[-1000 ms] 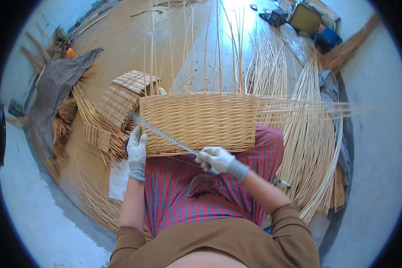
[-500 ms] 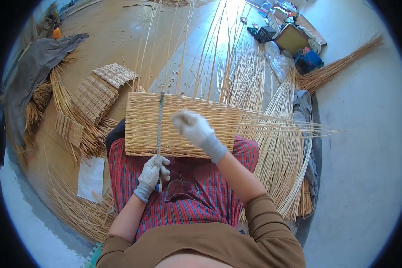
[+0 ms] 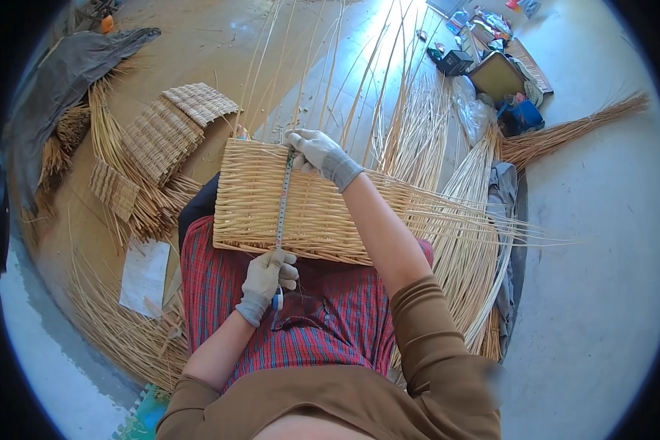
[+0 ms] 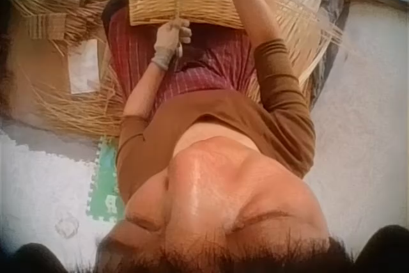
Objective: Weaving a rectangular wicker basket, measuring dimensions with a tape measure, and trimming excess material with shears.
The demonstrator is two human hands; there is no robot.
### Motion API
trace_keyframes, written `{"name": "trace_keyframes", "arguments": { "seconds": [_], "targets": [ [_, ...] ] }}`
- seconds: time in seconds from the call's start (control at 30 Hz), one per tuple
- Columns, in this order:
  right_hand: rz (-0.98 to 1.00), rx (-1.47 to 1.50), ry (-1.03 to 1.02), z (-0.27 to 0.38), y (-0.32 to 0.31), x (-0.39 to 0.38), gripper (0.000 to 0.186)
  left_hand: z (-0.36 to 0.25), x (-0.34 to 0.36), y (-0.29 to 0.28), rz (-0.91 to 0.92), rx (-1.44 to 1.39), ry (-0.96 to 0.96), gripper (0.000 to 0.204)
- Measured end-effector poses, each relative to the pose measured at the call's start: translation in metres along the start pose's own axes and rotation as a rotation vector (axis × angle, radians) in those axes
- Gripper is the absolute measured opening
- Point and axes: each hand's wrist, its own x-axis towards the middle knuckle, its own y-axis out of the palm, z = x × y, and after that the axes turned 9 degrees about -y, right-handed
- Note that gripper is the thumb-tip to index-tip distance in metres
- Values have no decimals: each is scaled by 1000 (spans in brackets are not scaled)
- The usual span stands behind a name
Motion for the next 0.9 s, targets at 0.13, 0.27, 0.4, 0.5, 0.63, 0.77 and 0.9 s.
{"name": "trace_keyframes", "arguments": {
  "seconds": [0.13,0.27,0.4,0.5,0.63,0.77,0.9],
  "targets": [
    [-5,31,-15,-4,1,1,40,1,3,2,-4,-25,-13,39],
    [-71,-161,-25,-3,6,3,34,8,4,-2,60,-115,63,39],
    [-80,-215,7,-3,5,5,35,16,1,-9,42,-133,4,34],
    [-50,-177,3,-4,3,4,35,18,2,-14,19,35,101,33],
    [-59,-160,-23,-7,2,3,36,22,8,-19,57,17,129,31],
    [-35,-131,-35,-7,2,3,39,25,12,-20,67,-4,117,28],
    [-37,-92,-58,-6,3,0,40,25,12,-21,62,31,138,26]
  ]
}}
